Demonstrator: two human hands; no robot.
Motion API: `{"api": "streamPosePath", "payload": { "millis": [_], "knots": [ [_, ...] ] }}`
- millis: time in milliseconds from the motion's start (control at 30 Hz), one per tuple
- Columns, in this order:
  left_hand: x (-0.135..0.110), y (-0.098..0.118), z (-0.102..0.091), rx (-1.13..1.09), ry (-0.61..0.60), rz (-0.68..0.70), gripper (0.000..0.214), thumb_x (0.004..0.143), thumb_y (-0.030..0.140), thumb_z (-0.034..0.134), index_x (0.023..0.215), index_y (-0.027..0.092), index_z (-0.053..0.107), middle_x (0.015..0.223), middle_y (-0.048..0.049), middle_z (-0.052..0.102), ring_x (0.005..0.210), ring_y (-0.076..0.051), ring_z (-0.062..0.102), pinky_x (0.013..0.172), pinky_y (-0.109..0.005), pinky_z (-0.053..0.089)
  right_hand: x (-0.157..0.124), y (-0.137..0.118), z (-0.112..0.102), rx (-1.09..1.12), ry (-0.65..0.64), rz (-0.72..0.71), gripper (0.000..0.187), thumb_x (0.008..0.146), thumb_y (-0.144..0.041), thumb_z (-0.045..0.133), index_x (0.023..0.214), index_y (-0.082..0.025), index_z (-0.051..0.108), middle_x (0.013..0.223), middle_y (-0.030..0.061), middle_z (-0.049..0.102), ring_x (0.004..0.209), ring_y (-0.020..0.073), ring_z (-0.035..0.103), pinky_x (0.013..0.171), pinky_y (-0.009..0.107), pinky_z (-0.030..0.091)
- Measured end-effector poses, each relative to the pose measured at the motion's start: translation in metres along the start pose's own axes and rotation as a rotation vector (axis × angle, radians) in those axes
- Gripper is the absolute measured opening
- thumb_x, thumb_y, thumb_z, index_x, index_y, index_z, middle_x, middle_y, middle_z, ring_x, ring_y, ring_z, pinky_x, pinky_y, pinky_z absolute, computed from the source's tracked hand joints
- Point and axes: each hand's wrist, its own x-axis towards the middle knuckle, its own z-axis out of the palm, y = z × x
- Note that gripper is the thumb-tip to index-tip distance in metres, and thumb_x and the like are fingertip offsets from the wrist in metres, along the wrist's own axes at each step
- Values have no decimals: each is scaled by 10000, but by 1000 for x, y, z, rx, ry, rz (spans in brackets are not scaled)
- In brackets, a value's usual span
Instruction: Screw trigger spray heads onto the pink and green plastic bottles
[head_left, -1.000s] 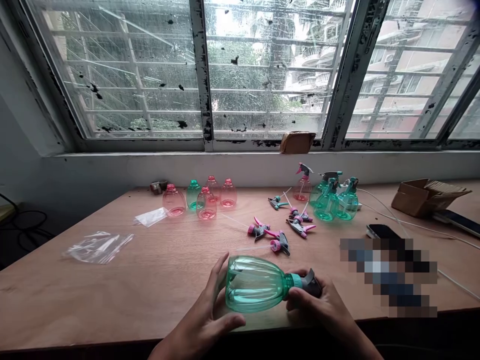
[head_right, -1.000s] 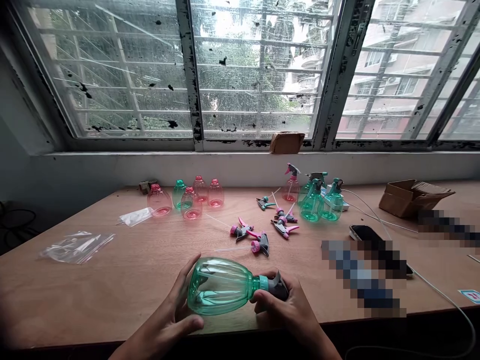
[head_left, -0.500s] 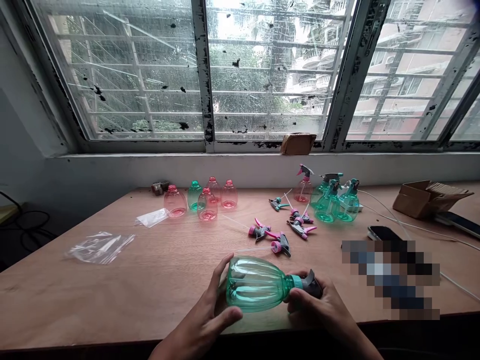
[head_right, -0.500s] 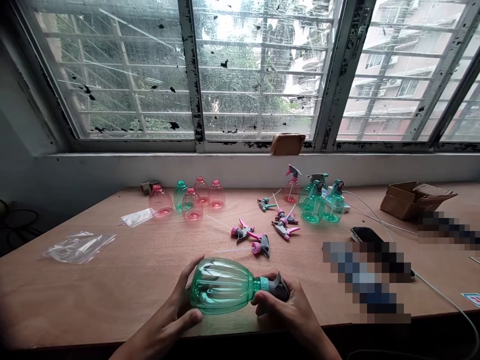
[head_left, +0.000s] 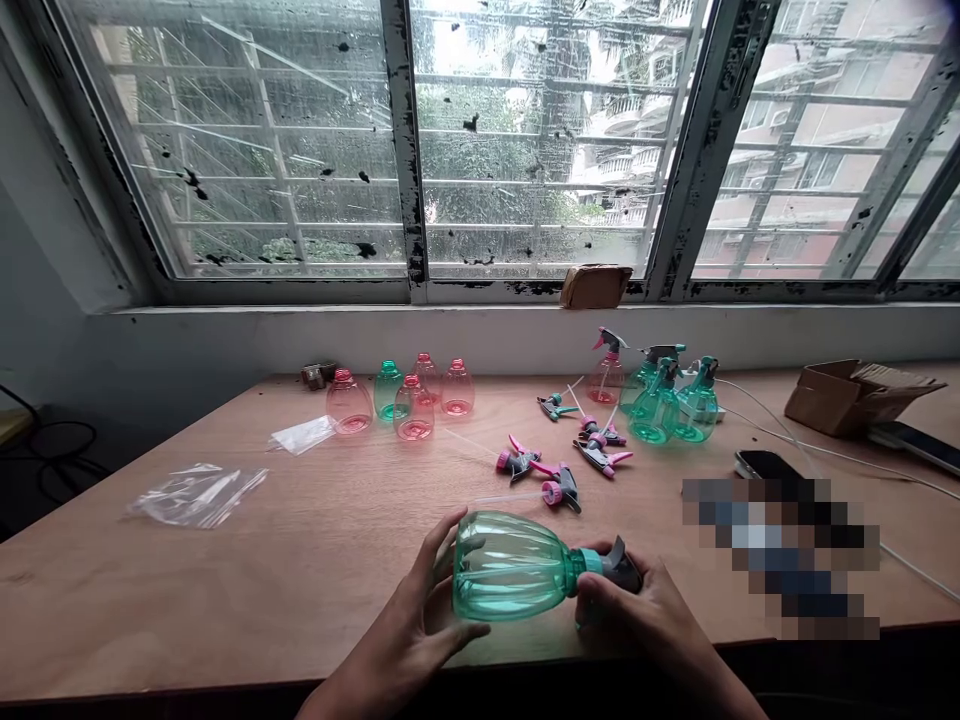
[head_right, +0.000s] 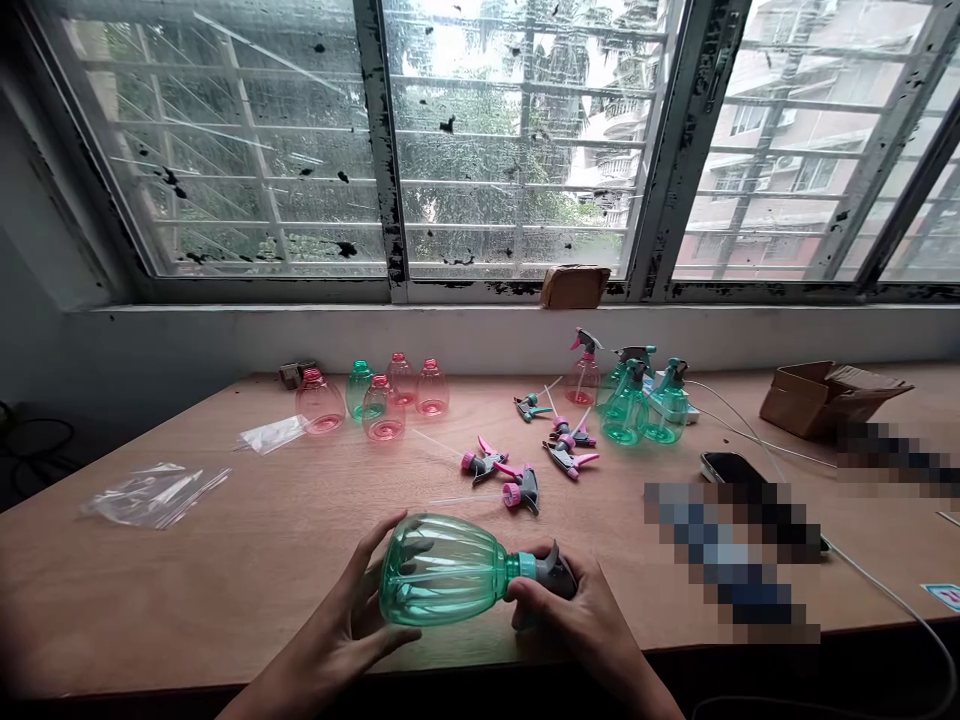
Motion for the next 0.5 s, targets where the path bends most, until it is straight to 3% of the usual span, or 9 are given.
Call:
{"api": "streamPosePath", "payload": {
  "millis": [300,500],
  "knots": [
    [3,5,-3,36,-23,34,827,830,331,803,1495,403,317,1677,-37,208,1530,-333,193,1210,-490,308,1,0,-1,-35,4,1,358,719,-458,853,832,-162,685,561,28,778,504,199,701,522,264,529],
    [2,-3,-1,63,56,33,789,842,356,790,1475,461,332,1569,-39,424,1391,-336,470,1146,-457,419,0,1,-1,-27,19,-12,356,719,-445,858,836,-153,691,556,27,773,493,185,692,510,252,526]
  ]
}}
